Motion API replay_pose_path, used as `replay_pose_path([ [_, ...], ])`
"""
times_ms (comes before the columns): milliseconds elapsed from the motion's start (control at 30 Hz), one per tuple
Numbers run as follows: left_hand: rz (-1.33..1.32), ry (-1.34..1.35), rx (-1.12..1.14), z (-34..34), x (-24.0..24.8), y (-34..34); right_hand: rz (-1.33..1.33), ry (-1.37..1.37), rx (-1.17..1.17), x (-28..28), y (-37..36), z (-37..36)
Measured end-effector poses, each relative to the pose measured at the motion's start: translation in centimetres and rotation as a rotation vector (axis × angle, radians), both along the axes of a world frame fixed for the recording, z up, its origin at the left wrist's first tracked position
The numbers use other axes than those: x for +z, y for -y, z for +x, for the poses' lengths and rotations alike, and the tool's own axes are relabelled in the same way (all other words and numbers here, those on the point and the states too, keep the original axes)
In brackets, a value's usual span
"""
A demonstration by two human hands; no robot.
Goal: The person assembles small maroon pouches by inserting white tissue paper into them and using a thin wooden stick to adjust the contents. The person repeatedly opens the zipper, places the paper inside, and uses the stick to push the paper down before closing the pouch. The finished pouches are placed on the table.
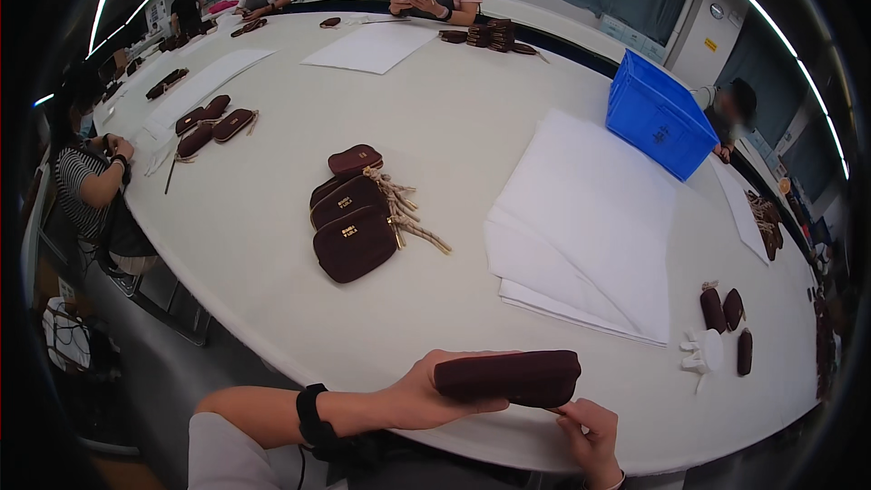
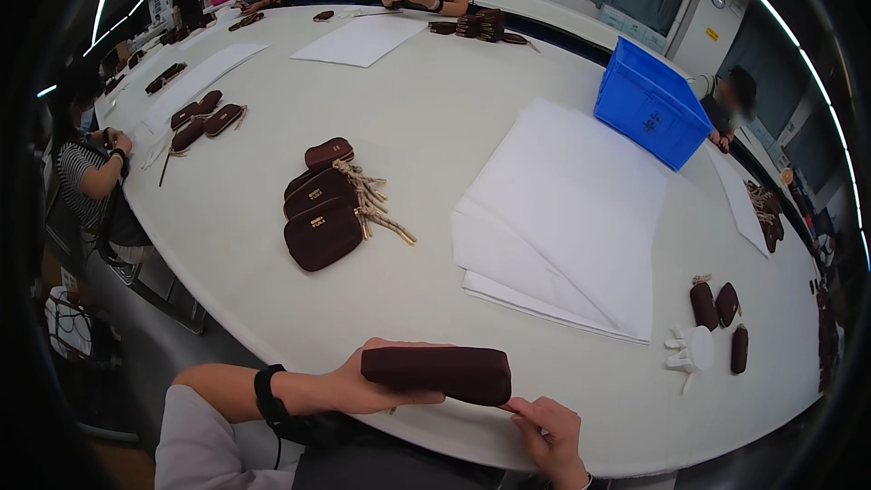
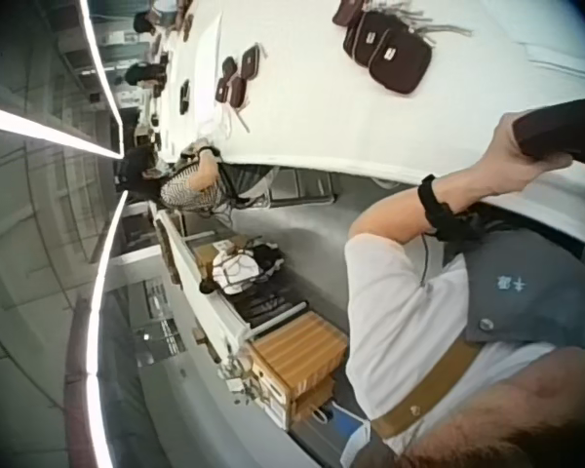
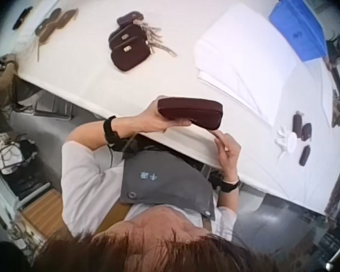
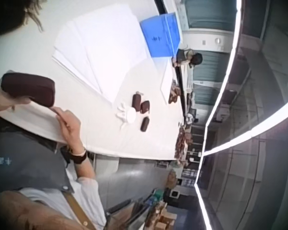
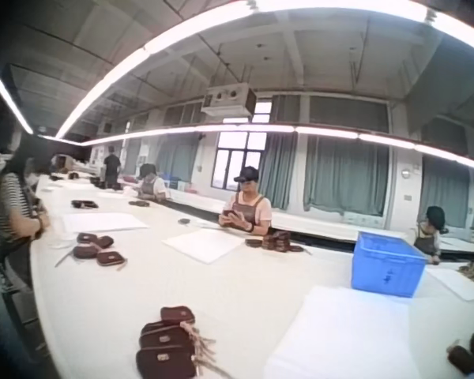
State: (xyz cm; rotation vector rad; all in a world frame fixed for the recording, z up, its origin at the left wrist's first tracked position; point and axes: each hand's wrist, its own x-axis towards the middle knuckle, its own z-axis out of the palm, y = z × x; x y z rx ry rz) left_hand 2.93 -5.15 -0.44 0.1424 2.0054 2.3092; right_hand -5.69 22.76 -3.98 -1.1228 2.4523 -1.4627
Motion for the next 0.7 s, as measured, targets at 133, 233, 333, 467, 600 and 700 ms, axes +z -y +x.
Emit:
replay_pose_path([
  [133, -0.03, -0.244, 0.034, -0.4, -1.2, 1.1, 0.043, -0.05, -0.065, 0.4, -1.4, -0.4],
  [233, -0.159, -0.371, -0.011, -0.6, -1.2, 2.2, 0.048, -0.136, -0.101, 0.4, -1.8, -0.9],
  [333, -0.345, -0.449, 0.005, -0.9, -0.3, 2.7, 0.071, -0.19, -0.127, 0.4, -2.2, -1.5],
  [467, -0.486, -0.544, 0.051, -1.1, -0.3, 3.1, 0.148, -0.211, -0.173, 0.5, -3.7, -1.9],
  [600, -0.602, -0.629, 0.09, -1.2, -1.2, 3.7, 0.239, -0.139, -0.35, 0.9, -7.7, -3.3],
  [700, -0.618, -0.618, 0.096, -1.4, -0.9, 3.6, 0.169, -0.029, -0.537, -0.3, -12.7, -5.9],
])
